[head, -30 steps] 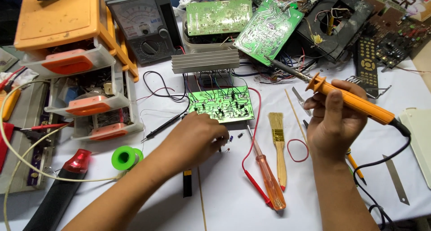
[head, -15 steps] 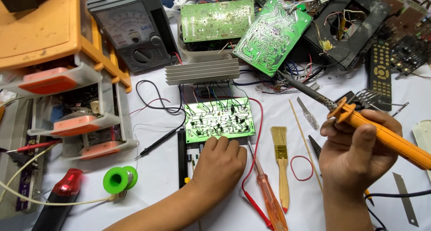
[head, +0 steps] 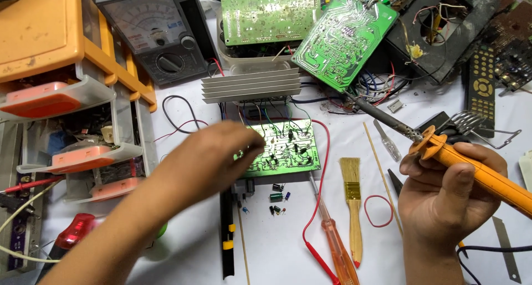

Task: Testing a circuit board with a multimeter and then soldering/desoldering components on a workbench.

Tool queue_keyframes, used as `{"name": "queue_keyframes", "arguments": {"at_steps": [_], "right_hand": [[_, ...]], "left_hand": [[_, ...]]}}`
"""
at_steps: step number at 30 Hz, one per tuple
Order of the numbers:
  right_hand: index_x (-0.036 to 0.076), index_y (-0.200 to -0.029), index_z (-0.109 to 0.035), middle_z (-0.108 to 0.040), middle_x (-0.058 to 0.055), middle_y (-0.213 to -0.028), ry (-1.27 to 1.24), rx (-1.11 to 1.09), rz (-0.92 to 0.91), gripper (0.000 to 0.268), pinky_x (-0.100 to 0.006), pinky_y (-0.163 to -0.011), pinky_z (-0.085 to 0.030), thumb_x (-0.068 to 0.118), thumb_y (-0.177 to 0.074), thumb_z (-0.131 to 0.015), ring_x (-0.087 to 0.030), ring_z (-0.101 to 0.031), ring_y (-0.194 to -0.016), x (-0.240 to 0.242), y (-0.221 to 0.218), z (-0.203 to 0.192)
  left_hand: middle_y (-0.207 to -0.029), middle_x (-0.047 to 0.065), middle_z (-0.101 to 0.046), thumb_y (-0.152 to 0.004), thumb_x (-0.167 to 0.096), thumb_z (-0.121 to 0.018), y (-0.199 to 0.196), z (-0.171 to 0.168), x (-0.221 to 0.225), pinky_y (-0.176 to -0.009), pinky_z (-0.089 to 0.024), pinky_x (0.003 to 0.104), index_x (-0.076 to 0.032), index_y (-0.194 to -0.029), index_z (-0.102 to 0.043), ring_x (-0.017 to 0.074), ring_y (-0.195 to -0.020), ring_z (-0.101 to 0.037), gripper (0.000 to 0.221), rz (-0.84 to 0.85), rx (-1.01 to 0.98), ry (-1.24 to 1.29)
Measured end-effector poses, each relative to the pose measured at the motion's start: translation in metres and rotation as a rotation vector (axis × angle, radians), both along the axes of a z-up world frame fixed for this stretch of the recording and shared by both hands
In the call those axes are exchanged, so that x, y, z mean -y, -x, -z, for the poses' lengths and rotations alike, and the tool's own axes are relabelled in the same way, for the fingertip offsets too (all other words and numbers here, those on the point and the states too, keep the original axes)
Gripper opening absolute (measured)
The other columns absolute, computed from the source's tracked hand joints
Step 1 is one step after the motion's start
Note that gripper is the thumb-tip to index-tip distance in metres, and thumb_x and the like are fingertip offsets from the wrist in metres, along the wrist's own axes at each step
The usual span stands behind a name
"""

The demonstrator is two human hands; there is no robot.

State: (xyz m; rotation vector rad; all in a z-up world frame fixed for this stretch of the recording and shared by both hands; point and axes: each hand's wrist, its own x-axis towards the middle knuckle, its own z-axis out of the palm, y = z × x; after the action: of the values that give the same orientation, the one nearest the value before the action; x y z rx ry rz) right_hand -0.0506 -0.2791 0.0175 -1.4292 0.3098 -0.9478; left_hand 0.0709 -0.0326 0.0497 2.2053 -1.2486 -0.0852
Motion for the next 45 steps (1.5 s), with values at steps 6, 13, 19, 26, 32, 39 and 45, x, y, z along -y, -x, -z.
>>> {"name": "queue_keyframes", "arguments": {"at_steps": [6,13,19,26,32,39,45], "right_hand": [[0.014,-0.101,-0.043,-0.039,-0.01,-0.066,-0.033,-0.011,-0.027,0.035,-0.026,-0.054,-0.04,0.043,-0.087,-0.058,-0.019,-0.043,-0.054,-0.004,-0.005,0.003],[0.015,-0.101,-0.044,-0.043,-0.01,-0.072,-0.03,-0.057,0.002,0.038,-0.025,-0.054,-0.041,0.047,-0.085,-0.06,-0.019,-0.043,-0.057,-0.004,-0.006,0.007],[0.014,-0.102,-0.044,-0.042,-0.009,-0.069,0.0,-0.068,0.019,0.039,-0.026,-0.054,-0.042,0.047,-0.086,-0.058,-0.019,-0.043,-0.056,-0.004,-0.006,0.007],[0.017,-0.106,-0.044,-0.039,-0.008,-0.074,0.041,-0.031,0.04,0.043,-0.025,-0.057,-0.041,0.051,-0.086,-0.061,-0.018,-0.044,-0.064,-0.003,-0.001,0.011],[0.016,-0.106,-0.045,-0.043,-0.009,-0.076,0.024,-0.042,0.01,0.043,-0.024,-0.058,-0.042,0.05,-0.086,-0.061,-0.018,-0.047,-0.067,-0.004,-0.002,0.012],[0.013,-0.105,-0.043,-0.042,-0.012,-0.07,0.066,-0.039,0.02,0.044,-0.026,-0.055,-0.043,0.05,-0.086,-0.058,-0.021,-0.045,-0.053,-0.004,-0.003,0.013],[0.012,-0.105,-0.045,-0.047,-0.014,-0.077,0.019,0.012,-0.027,0.041,-0.025,-0.057,-0.046,0.045,-0.087,-0.06,-0.021,-0.051,-0.062,-0.002,-0.004,0.014]], "left_hand": [[-0.082,0.004,-0.063,-0.084,-0.012,-0.056,-0.031,0.011,0.013,-0.065,-0.045,0.028,-0.008,-0.089,-0.061,0.0174,-0.074,-0.06,0.008,0.018,-0.154,0.147],[-0.084,0.006,-0.061,-0.083,-0.006,-0.057,-0.03,0.037,0.012,-0.07,-0.046,0.028,-0.005,-0.092,-0.062,0.0192,-0.077,-0.059,0.011,0.07,-0.22,0.233],[-0.085,0.004,-0.065,-0.083,-0.012,-0.057,-0.03,0.037,0.014,-0.072,-0.046,0.026,-0.008,-0.089,-0.062,0.0161,-0.079,-0.061,0.008,0.082,-0.31,0.231],[-0.088,0.005,-0.063,-0.084,-0.005,-0.057,-0.034,0.039,0.009,-0.073,-0.046,0.027,-0.007,-0.095,-0.061,0.018,-0.082,-0.06,0.013,0.071,-0.205,0.311],[-0.085,0.001,-0.064,-0.084,-0.012,-0.06,-0.035,0.032,0.002,-0.067,-0.045,0.023,-0.01,-0.09,-0.061,0.0122,-0.076,-0.059,0.007,-0.081,-0.251,0.328],[-0.087,0.002,-0.064,-0.084,-0.01,-0.059,-0.033,0.032,0.002,-0.068,-0.046,0.022,-0.008,-0.092,-0.062,0.0115,-0.077,-0.059,0.008,-0.094,-0.259,0.362],[-0.086,0.0,-0.067,-0.082,-0.018,-0.059,-0.035,0.028,0.002,-0.069,-0.046,0.022,-0.011,-0.09,-0.064,0.0096,-0.08,-0.062,0.011,-0.212,-0.401,0.283]]}}
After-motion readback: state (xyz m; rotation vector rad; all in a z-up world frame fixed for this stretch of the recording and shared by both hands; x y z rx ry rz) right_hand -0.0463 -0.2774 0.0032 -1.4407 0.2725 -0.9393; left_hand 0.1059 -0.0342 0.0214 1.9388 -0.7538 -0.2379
